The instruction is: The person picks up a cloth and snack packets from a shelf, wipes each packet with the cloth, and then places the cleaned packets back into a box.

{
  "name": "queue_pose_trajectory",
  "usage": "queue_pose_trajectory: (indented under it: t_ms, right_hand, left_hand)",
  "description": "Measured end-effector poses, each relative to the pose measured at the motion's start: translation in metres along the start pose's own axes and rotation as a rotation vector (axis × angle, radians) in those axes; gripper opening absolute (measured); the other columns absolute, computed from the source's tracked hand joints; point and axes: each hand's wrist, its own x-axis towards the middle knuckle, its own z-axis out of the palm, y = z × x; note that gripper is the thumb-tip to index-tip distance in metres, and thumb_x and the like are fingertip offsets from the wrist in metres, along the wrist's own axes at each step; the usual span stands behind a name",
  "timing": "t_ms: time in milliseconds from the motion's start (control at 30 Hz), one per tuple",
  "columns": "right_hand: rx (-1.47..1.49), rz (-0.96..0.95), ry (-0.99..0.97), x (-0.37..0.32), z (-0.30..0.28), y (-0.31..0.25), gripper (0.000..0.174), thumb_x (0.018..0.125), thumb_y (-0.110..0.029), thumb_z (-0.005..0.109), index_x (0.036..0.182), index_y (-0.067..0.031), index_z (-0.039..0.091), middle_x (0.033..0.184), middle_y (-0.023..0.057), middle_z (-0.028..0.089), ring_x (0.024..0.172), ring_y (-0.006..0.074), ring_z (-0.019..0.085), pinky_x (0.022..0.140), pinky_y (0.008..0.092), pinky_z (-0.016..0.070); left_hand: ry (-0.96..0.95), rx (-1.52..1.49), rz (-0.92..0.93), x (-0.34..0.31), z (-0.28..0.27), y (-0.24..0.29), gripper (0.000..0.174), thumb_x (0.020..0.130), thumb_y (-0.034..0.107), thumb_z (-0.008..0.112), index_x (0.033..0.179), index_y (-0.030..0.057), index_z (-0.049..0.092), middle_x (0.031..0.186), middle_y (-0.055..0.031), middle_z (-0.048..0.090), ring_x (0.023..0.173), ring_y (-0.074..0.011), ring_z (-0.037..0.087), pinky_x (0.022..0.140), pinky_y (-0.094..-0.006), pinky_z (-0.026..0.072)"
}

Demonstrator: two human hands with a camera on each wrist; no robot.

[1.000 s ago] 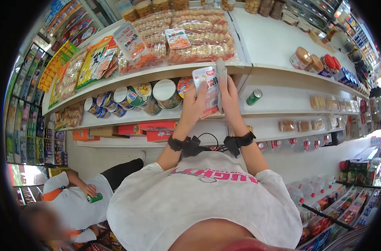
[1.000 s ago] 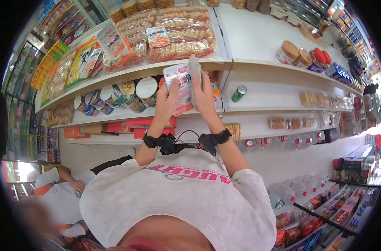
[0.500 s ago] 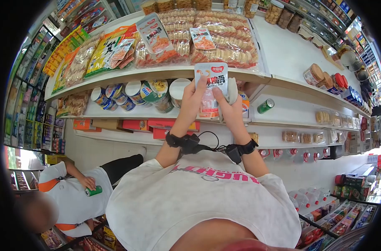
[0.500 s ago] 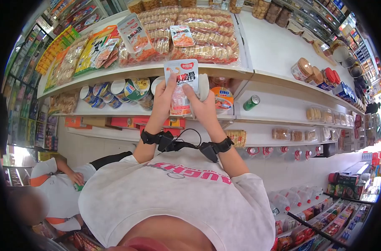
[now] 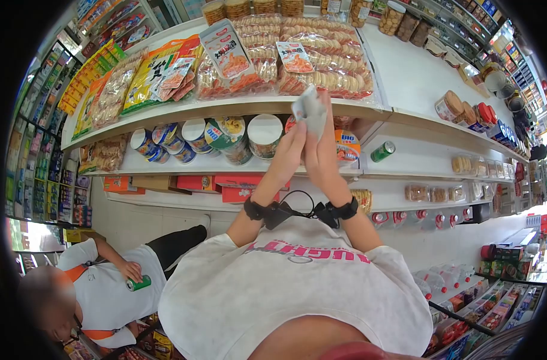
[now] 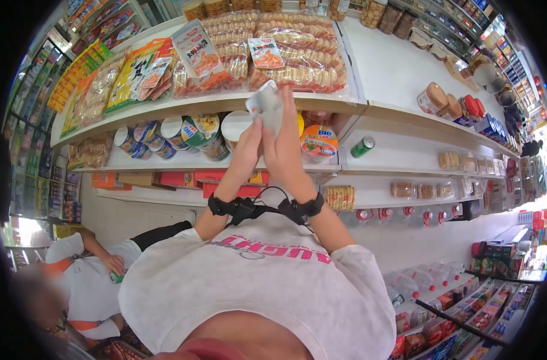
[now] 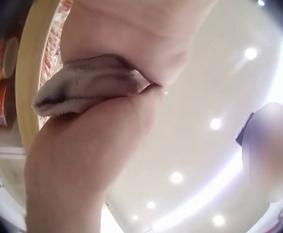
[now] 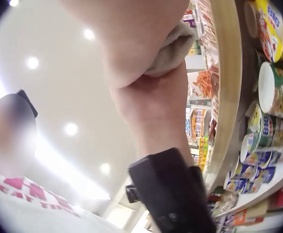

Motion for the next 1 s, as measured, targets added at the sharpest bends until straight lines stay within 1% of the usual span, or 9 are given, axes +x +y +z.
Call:
queue_pose_trajectory:
  t_ms: [33, 133, 200, 300, 333, 467, 667, 767, 1000]
  right_hand:
    - [0.042, 0.065, 0.089, -0.001, 0.004, 0.002, 0.059, 0.107, -0.028, 0.048, 0.153, 0.0086, 0.038, 0.162, 0.0243, 0.038, 0.152, 0.036, 0.035, 0.123, 0.0411, 0.0281]
    - [0.549, 0.629, -0.225, -0.003, -0.009, 0.016, 0.05, 0.107, -0.027, 0.057, 0.143, 0.0075, 0.05, 0.142, 0.0191, 0.059, 0.131, 0.0231, 0.056, 0.111, 0.0351, 0.0419]
    - [0.595, 0.53, -0.227, -0.015, -0.002, 0.013, 0.045, 0.105, -0.025, 0.063, 0.136, 0.0066, 0.055, 0.128, 0.0143, 0.066, 0.116, 0.0158, 0.061, 0.101, 0.0313, 0.0471]
    - [0.526, 0.498, -0.29, -0.022, 0.005, 0.014, 0.036, 0.101, -0.019, 0.069, 0.126, 0.0054, 0.062, 0.111, 0.0112, 0.073, 0.098, 0.0109, 0.066, 0.087, 0.03, 0.0523]
    - [0.497, 0.503, -0.309, -0.018, 0.004, 0.011, 0.035, 0.101, -0.02, 0.069, 0.124, 0.0051, 0.064, 0.108, 0.0106, 0.074, 0.096, 0.0105, 0.066, 0.085, 0.0302, 0.0526]
    - [0.471, 0.604, -0.307, -0.01, 0.014, 0.017, 0.029, 0.101, -0.019, 0.069, 0.117, 0.0048, 0.068, 0.098, 0.0081, 0.076, 0.088, 0.0096, 0.066, 0.08, 0.0297, 0.0531]
    - [0.371, 0.526, -0.13, 0.0, 0.036, 0.016, 0.029, 0.101, -0.019, 0.069, 0.119, 0.0042, 0.068, 0.1, 0.0077, 0.077, 0.087, 0.0096, 0.067, 0.08, 0.0282, 0.0527]
    - [0.43, 0.528, -0.261, 0.004, 0.049, 0.013, 0.03, 0.1, -0.018, 0.069, 0.122, 0.0031, 0.068, 0.103, 0.0078, 0.077, 0.09, 0.0098, 0.067, 0.081, 0.0282, 0.0526]
    - [0.449, 0.389, -0.401, 0.027, 0.111, 0.001, 0.031, 0.101, -0.017, 0.068, 0.124, 0.0029, 0.068, 0.103, 0.0094, 0.076, 0.092, 0.0103, 0.066, 0.081, 0.0282, 0.0526]
  left_hand:
    - [0.048, 0.155, 0.074, -0.004, 0.006, 0.009, 0.054, 0.113, 0.042, 0.044, 0.137, -0.0043, 0.058, 0.136, -0.0111, 0.058, 0.118, -0.0171, 0.057, 0.102, -0.0326, 0.0459]
    - [0.25, 0.466, 0.286, -0.003, -0.003, 0.013, 0.047, 0.112, 0.04, 0.048, 0.129, -0.0019, 0.063, 0.122, -0.0079, 0.064, 0.096, -0.0094, 0.06, 0.083, -0.0259, 0.0495]
    - [0.311, 0.184, 0.172, -0.005, -0.007, 0.029, 0.048, 0.112, 0.038, 0.049, 0.127, -0.0056, 0.065, 0.132, -0.0105, 0.063, 0.102, -0.0101, 0.062, 0.091, -0.0257, 0.0488]
    - [0.283, 0.003, -0.054, -0.01, -0.032, 0.03, 0.048, 0.112, 0.039, 0.051, 0.126, -0.0036, 0.067, 0.122, -0.0076, 0.069, 0.102, -0.009, 0.062, 0.091, -0.0256, 0.0492]
    - [0.298, -0.015, 0.03, -0.011, -0.033, 0.026, 0.046, 0.111, 0.039, 0.053, 0.126, -0.0021, 0.068, 0.11, -0.0037, 0.073, 0.101, -0.0074, 0.062, 0.088, -0.0246, 0.0501]
    - [0.252, -0.038, 0.053, -0.017, -0.037, 0.026, 0.042, 0.11, 0.034, 0.057, 0.127, -0.0029, 0.067, 0.112, -0.0033, 0.072, 0.101, -0.0072, 0.062, 0.09, -0.0243, 0.0495]
    - [0.368, 0.066, 0.146, -0.012, -0.066, 0.028, 0.036, 0.109, 0.03, 0.06, 0.117, -0.0027, 0.071, 0.107, -0.0014, 0.071, 0.094, -0.0051, 0.061, 0.087, -0.0238, 0.0498]
    - [0.49, -0.049, 0.162, -0.01, -0.084, 0.027, 0.036, 0.109, 0.03, 0.06, 0.112, -0.0033, 0.072, 0.108, -0.0029, 0.071, 0.091, -0.0047, 0.061, 0.084, -0.0221, 0.0493]
    - [0.649, -0.041, 0.394, -0.007, -0.125, 0.056, 0.031, 0.102, 0.005, 0.066, 0.131, -0.0051, 0.064, 0.116, -0.0082, 0.069, 0.101, -0.0108, 0.067, 0.085, -0.0234, 0.0535]
